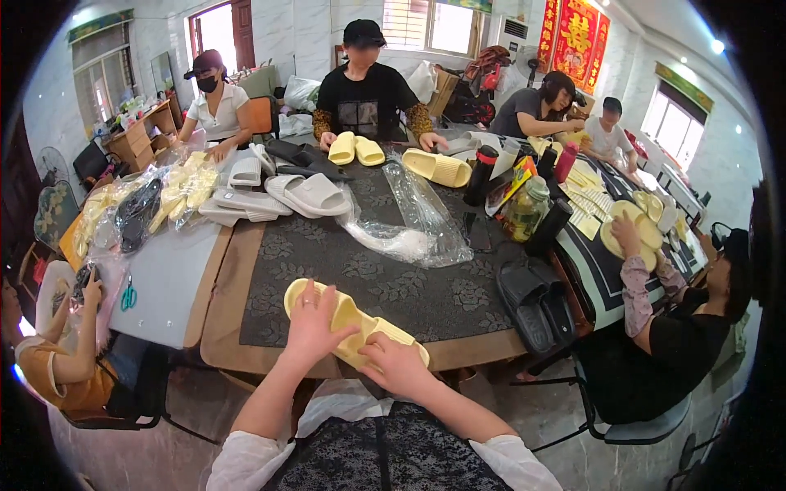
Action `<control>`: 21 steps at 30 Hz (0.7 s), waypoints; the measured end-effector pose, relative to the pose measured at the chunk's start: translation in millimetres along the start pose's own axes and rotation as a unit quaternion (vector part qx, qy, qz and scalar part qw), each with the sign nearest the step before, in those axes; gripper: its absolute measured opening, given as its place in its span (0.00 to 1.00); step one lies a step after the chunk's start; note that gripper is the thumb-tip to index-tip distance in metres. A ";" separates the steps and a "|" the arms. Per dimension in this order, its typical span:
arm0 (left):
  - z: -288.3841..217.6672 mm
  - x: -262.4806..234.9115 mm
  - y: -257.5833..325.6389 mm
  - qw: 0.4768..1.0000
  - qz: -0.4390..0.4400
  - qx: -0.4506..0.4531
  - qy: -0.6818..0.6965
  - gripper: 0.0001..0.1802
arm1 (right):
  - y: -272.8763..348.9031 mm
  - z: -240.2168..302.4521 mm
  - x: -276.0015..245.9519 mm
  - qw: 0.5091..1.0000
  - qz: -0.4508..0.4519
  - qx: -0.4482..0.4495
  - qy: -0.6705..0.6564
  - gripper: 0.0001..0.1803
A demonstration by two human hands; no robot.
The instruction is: Inspecting various colored slippers at a production table to check for defects and organize them.
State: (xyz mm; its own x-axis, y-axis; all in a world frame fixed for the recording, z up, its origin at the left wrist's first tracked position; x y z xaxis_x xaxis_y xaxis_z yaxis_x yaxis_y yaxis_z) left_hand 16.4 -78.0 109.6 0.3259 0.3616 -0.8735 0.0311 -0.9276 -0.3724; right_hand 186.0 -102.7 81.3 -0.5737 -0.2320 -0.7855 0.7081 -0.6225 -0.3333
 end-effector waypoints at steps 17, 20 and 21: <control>93.2 -41.8 -2.5 0.978 -0.163 -0.098 -0.083 0.33 | 4.7 -38.5 -21.9 0.992 -0.075 0.000 0.102 0.14; 103.4 -42.1 -5.2 0.988 -0.143 -0.039 -0.032 0.33 | 21.6 -61.3 -42.8 0.980 -0.118 0.055 0.150 0.25; 100.5 -39.8 -7.3 0.993 -0.115 -0.005 0.004 0.33 | 26.7 -69.4 -50.7 0.967 -0.149 0.086 0.188 0.27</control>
State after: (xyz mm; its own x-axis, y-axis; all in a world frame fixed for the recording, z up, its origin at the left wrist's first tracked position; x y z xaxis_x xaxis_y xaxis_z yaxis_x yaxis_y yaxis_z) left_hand -91.8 -76.1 115.7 0.3169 0.5628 -0.7634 0.1148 -0.8218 -0.5581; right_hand 262.5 -55.7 76.0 -0.5286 0.2458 -0.8125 0.4359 -0.7427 -0.5083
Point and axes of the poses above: each hand's wrist, its own y-axis away from the middle knuckle, its own x-axis out of the palm, z = x × y, the point moved 6 cm from there along -y, towards the middle knuckle, and after that the axes turned 6 degrees about -y, right-handed, at the moved point
